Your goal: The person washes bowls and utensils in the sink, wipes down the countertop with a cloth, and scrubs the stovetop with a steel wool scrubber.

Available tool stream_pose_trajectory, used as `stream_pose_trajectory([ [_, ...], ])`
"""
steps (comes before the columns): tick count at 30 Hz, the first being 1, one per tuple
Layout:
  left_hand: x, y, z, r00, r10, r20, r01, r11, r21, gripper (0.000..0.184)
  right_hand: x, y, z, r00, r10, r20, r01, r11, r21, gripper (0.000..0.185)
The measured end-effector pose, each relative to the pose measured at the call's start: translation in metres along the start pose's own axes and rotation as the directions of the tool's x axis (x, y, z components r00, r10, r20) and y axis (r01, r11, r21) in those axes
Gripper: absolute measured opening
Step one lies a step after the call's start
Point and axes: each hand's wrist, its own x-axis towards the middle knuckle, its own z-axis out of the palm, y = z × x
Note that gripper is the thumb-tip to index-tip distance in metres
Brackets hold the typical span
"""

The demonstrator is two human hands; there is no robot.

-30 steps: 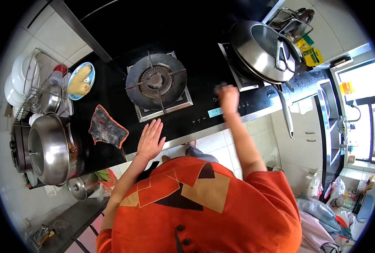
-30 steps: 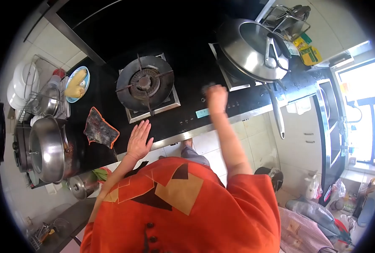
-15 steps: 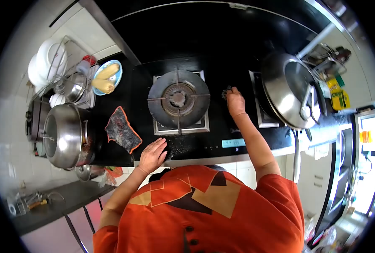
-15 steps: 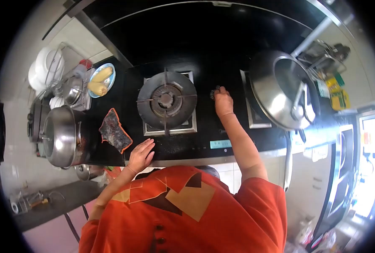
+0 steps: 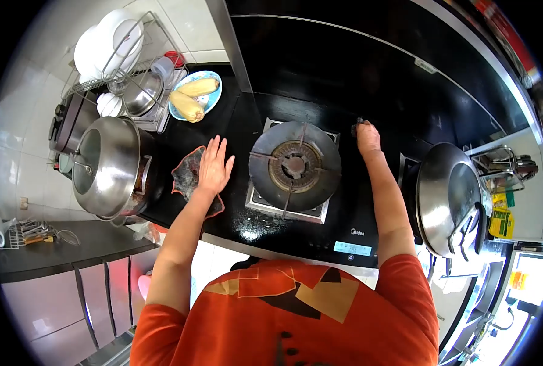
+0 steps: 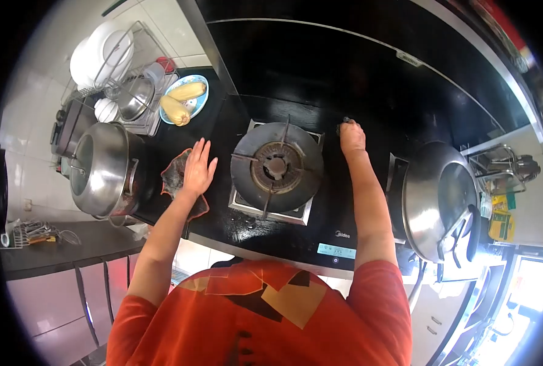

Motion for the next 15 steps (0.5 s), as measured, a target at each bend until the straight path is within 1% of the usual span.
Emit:
stream_pose_trajectory([
  [2, 0.022, -0.017, 0.014, 0.995, -0.056, 0.083, 0.046, 0.992, 0.121, 0.056, 0.007, -0.007, -0.008, 0.997, -0.016, 0.075, 0.024, 0.995, -0.101, 0.013],
  [3, 0.032, -0.021, 0.016, 0.995, -0.064, 0.081, 0.055, 0.993, 0.107, 0.056, 0.013, -0.009, -0.01, 0.997, -0.022, 0.077, 0.031, 0.993, -0.117, 0.013],
  [5, 0.046, -0.027, 0.02, 0.975, -0.11, 0.195, 0.098, 0.993, 0.07, 0.059, 0.027, -0.016, -0.016, 0.979, -0.038, 0.2, 0.057, 0.994, -0.093, 0.016],
  [6, 0.047, -0.031, 0.023, 0.974, -0.118, 0.195, 0.109, 0.992, 0.058, 0.059, 0.036, -0.022, -0.019, 0.978, -0.044, 0.206, 0.067, 0.992, -0.106, 0.016],
  [8, 0.05, -0.04, 0.029, 0.989, -0.026, 0.144, 0.019, 0.999, 0.045, 0.06, 0.054, -0.037, -0.025, 0.935, -0.007, 0.354, 0.06, 0.989, -0.137, 0.019],
  [9, 0.049, -0.04, 0.028, 0.995, -0.02, 0.1, 0.018, 1.0, 0.017, 0.056, 0.062, -0.048, -0.03, 0.912, 0.013, 0.41, 0.056, 0.986, -0.156, 0.022],
  [12, 0.05, -0.043, 0.027, 0.996, -0.02, 0.087, 0.019, 1.0, 0.005, 0.054, 0.083, -0.083, -0.029, 0.879, 0.013, 0.477, 0.097, 0.974, -0.205, 0.023],
  [13, 0.05, -0.044, 0.031, 0.995, -0.033, 0.092, 0.033, 0.999, 0.002, 0.053, 0.092, -0.092, -0.021, 0.887, -0.052, 0.459, 0.155, 0.97, -0.189, 0.023],
  [14, 0.051, -0.045, 0.029, 0.985, -0.052, 0.167, 0.048, 0.999, 0.025, 0.055, 0.093, -0.113, -0.033, 0.869, -0.102, 0.484, 0.185, 0.974, -0.127, 0.028],
  [15, 0.05, -0.048, 0.031, 0.984, -0.057, 0.167, 0.056, 0.998, 0.014, 0.055, 0.095, -0.117, -0.034, 0.867, -0.101, 0.488, 0.191, 0.972, -0.138, 0.028],
])
